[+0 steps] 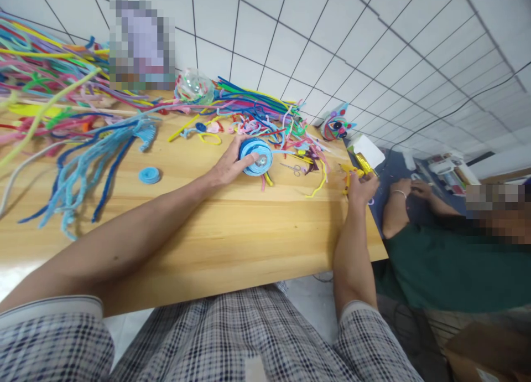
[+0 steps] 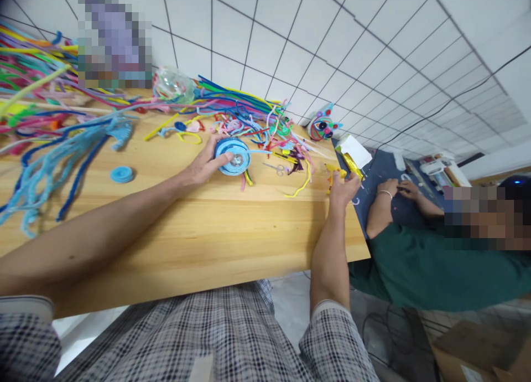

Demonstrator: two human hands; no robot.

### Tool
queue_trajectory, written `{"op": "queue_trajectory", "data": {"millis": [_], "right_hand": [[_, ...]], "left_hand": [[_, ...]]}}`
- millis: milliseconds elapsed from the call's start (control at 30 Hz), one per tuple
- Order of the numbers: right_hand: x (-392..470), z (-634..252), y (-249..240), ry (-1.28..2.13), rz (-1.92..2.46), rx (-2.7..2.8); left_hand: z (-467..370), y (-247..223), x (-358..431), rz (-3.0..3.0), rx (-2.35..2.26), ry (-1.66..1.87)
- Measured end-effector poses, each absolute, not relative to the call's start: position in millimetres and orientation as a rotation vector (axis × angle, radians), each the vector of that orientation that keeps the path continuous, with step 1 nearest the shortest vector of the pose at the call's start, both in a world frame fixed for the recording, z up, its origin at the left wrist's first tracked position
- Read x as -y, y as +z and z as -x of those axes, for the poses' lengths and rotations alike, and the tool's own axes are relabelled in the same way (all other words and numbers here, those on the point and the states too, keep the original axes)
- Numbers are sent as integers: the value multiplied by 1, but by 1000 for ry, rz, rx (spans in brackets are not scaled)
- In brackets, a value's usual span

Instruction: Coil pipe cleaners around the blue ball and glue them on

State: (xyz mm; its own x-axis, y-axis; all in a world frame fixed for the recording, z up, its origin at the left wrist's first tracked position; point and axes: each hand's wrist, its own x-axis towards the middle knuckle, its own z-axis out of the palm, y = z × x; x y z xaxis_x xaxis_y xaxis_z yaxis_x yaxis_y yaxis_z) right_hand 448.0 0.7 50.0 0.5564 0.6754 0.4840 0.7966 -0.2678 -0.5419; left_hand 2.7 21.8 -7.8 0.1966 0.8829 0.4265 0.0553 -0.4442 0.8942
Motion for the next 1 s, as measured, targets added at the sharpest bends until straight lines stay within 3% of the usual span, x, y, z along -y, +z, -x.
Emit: {"op": "queue_trajectory", "data": {"millis": [133, 433, 1000], "right_hand": [[11, -406, 77, -332, 1657, 1365], [17, -254, 83, -103, 1047, 2252], [9, -243, 42, 3, 1011, 2252]], "left_hand": [[-4, -7, -21, -1676, -911, 1309], [-3, -2, -14, -1708, -939, 1308], [-2, 1, -13, -1724, -929, 1290]]}}
